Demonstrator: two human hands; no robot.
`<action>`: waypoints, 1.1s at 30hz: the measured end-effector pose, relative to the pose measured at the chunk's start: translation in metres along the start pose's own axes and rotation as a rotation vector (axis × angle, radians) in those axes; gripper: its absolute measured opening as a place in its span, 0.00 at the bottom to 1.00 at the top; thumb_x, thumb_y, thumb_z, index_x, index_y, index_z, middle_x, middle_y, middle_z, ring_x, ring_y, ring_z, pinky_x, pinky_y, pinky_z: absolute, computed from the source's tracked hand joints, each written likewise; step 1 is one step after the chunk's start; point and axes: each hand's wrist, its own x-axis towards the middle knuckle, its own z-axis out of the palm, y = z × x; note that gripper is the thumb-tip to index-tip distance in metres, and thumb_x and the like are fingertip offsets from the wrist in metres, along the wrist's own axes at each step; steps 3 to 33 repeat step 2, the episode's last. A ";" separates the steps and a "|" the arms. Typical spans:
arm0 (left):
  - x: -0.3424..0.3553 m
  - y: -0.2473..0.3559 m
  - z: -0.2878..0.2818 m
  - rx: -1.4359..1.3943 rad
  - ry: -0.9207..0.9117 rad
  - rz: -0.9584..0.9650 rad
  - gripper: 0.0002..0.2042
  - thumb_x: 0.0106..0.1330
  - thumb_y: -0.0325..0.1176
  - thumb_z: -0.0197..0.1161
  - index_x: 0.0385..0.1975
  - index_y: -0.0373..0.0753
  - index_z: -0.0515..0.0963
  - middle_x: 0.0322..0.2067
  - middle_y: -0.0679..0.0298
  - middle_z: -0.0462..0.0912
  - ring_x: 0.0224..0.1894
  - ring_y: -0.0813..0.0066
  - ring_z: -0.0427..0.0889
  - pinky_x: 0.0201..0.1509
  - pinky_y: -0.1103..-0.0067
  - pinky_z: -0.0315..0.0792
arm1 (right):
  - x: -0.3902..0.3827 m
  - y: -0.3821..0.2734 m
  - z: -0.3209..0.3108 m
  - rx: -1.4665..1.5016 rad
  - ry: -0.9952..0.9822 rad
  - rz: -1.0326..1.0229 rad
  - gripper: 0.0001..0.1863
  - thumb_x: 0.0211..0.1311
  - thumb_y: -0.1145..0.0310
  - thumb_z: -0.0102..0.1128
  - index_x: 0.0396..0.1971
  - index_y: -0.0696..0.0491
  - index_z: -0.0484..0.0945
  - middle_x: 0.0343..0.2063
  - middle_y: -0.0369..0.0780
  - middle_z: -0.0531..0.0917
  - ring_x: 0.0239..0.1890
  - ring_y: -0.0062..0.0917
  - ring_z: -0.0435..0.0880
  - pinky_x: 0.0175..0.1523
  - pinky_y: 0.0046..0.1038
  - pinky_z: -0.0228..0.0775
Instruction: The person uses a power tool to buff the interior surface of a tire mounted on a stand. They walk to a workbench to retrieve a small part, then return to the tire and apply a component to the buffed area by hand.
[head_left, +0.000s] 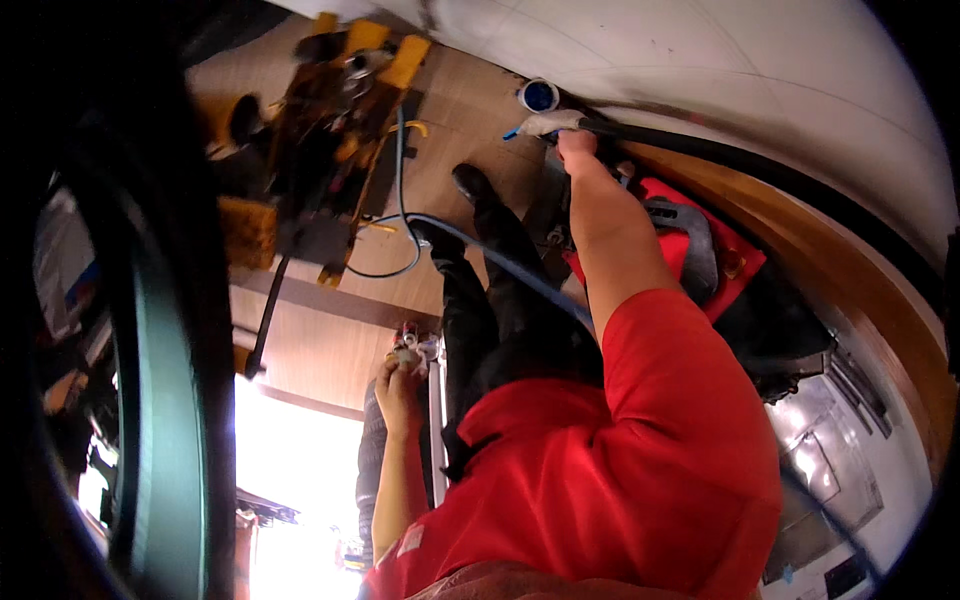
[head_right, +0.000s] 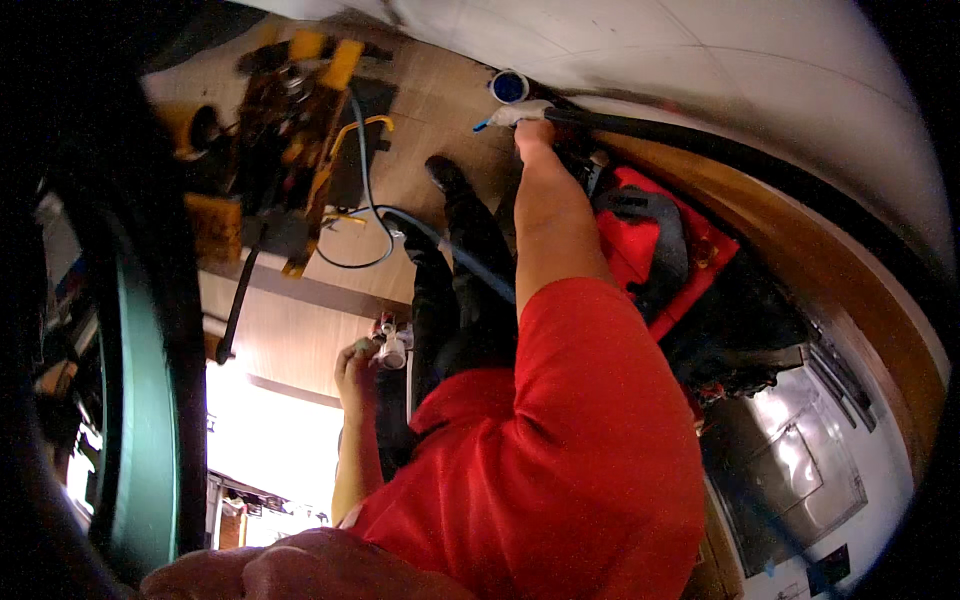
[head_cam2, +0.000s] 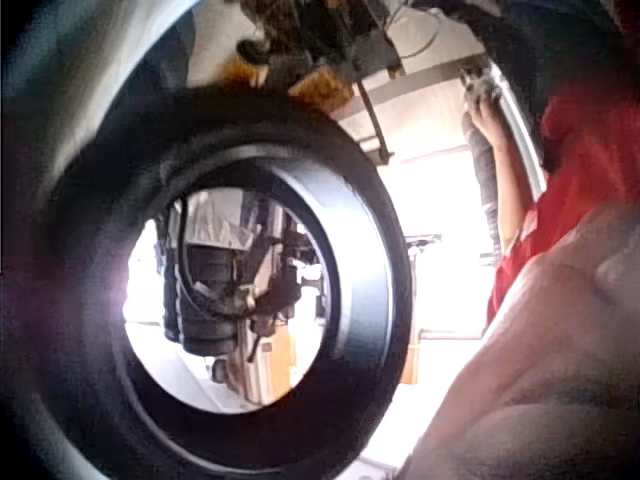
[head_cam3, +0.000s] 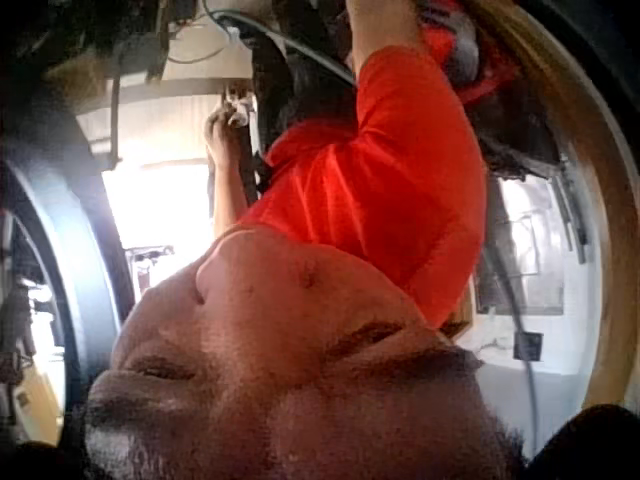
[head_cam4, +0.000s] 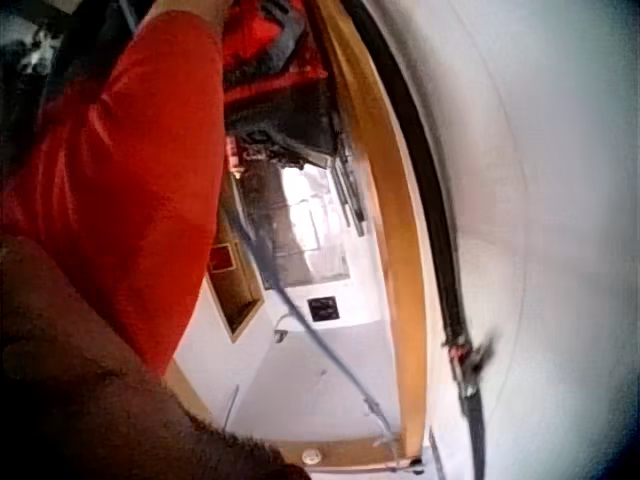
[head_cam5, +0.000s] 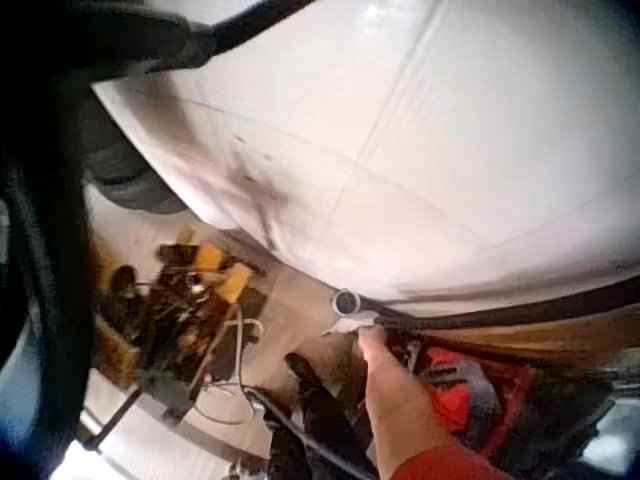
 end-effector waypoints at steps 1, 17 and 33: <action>0.012 -0.009 0.000 0.040 0.007 -0.028 0.13 0.63 0.33 0.56 0.43 0.32 0.73 0.39 0.56 0.78 0.41 0.67 0.78 0.45 0.72 0.74 | 0.030 0.000 -0.001 -0.036 0.020 -0.049 0.07 0.55 0.73 0.56 0.21 0.60 0.75 0.15 0.44 0.75 0.12 0.33 0.71 0.16 0.33 0.60; 0.023 -0.017 0.003 0.094 -0.029 -0.037 0.14 0.63 0.33 0.56 0.45 0.32 0.73 0.39 0.56 0.79 0.41 0.66 0.78 0.46 0.73 0.74 | 0.051 0.008 0.002 -0.039 0.029 -0.037 0.07 0.55 0.73 0.56 0.21 0.60 0.75 0.15 0.44 0.75 0.12 0.33 0.71 0.16 0.33 0.60; 0.023 -0.017 0.003 0.094 -0.029 -0.037 0.14 0.63 0.33 0.56 0.45 0.32 0.73 0.39 0.56 0.79 0.41 0.66 0.78 0.46 0.73 0.74 | 0.051 0.008 0.002 -0.039 0.029 -0.037 0.07 0.55 0.73 0.56 0.21 0.60 0.75 0.15 0.44 0.75 0.12 0.33 0.71 0.16 0.33 0.60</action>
